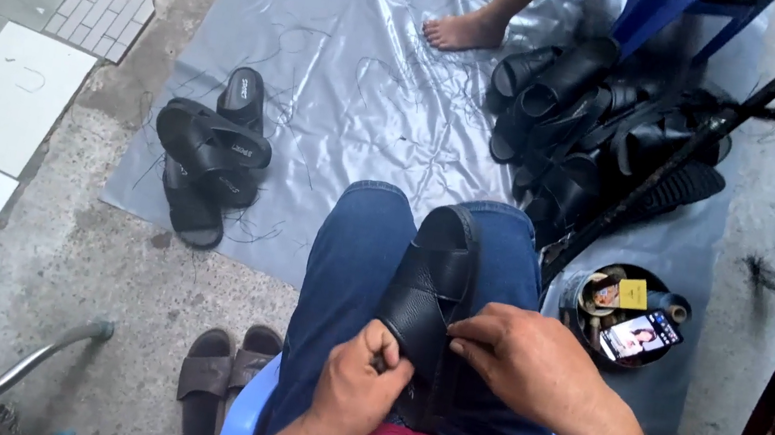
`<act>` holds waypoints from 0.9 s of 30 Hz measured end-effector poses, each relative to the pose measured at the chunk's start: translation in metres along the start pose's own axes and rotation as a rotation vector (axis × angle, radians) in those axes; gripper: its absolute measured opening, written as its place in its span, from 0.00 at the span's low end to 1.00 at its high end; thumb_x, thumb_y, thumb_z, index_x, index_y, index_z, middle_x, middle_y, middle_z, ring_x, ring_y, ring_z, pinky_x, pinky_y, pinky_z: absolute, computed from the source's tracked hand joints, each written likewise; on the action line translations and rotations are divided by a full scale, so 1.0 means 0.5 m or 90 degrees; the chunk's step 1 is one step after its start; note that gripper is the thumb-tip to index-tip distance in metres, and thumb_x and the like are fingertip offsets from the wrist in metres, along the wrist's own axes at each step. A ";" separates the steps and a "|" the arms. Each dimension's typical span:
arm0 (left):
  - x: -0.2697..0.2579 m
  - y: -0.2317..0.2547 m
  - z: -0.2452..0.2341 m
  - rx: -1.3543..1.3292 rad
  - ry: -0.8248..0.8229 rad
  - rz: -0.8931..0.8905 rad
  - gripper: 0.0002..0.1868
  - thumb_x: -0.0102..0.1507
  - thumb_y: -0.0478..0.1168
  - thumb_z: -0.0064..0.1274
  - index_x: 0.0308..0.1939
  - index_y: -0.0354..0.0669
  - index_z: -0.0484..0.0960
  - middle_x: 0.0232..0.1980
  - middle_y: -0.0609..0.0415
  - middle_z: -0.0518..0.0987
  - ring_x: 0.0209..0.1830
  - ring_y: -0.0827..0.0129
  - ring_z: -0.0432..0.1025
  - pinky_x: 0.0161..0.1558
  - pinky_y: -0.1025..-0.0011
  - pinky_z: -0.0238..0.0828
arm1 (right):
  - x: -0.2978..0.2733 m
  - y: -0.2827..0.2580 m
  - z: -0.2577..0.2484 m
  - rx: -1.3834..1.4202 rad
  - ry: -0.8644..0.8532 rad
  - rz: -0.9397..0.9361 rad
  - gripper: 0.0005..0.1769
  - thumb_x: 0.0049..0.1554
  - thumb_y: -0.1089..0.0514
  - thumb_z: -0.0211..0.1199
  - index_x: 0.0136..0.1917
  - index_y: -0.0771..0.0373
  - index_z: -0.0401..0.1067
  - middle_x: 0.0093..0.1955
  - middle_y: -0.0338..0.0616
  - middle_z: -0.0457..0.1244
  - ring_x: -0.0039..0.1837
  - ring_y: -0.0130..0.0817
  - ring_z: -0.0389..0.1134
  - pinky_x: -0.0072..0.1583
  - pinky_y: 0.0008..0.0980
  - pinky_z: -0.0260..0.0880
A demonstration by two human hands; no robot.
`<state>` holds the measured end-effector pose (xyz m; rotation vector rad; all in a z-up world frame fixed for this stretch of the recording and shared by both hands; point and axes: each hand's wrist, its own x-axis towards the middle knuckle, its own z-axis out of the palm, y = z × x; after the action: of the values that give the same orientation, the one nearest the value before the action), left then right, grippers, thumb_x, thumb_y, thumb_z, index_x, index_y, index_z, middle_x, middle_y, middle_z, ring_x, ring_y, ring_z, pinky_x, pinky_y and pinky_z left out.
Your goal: Hand-stitching the sole of a black sandal using a hook tool and thread to secure the upper to the base.
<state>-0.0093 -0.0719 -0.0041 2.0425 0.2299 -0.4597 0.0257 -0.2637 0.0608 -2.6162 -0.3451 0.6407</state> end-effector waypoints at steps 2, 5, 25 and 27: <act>0.002 0.005 -0.016 -0.006 -0.008 0.018 0.14 0.48 0.36 0.57 0.16 0.51 0.64 0.13 0.67 0.58 0.12 0.79 0.52 0.20 0.76 0.54 | -0.005 -0.003 -0.001 0.008 0.035 -0.028 0.12 0.51 0.46 0.54 0.47 0.45 0.73 0.39 0.29 0.64 0.43 0.35 0.68 0.39 0.40 0.66; -0.003 0.025 -0.050 0.014 -0.041 -0.032 0.10 0.51 0.42 0.58 0.22 0.53 0.70 0.19 0.64 0.68 0.19 0.77 0.60 0.26 0.75 0.59 | -0.026 -0.014 -0.047 -0.082 -0.117 0.058 0.27 0.48 0.51 0.50 0.61 0.27 0.60 0.42 0.33 0.58 0.44 0.42 0.67 0.46 0.47 0.65; 0.006 0.138 -0.044 0.122 -0.024 0.399 0.07 0.58 0.43 0.48 0.35 0.51 0.81 0.41 0.65 0.76 0.38 0.73 0.74 0.30 0.68 0.71 | -0.069 0.013 -0.042 0.201 0.021 0.088 0.33 0.44 0.44 0.65 0.64 0.34 0.63 0.27 0.27 0.60 0.29 0.21 0.56 0.36 0.21 0.60; 0.007 0.134 -0.042 0.127 -0.016 0.398 0.07 0.58 0.43 0.48 0.35 0.51 0.81 0.40 0.65 0.75 0.37 0.73 0.74 0.30 0.69 0.71 | -0.051 0.001 -0.019 0.255 0.059 0.046 0.29 0.46 0.48 0.65 0.62 0.40 0.66 0.20 0.29 0.54 0.24 0.23 0.49 0.32 0.21 0.56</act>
<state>0.0218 -0.0866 0.0574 2.1633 -0.4799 -0.1177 0.0086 -0.2757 0.0781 -2.2715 -0.0828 0.5452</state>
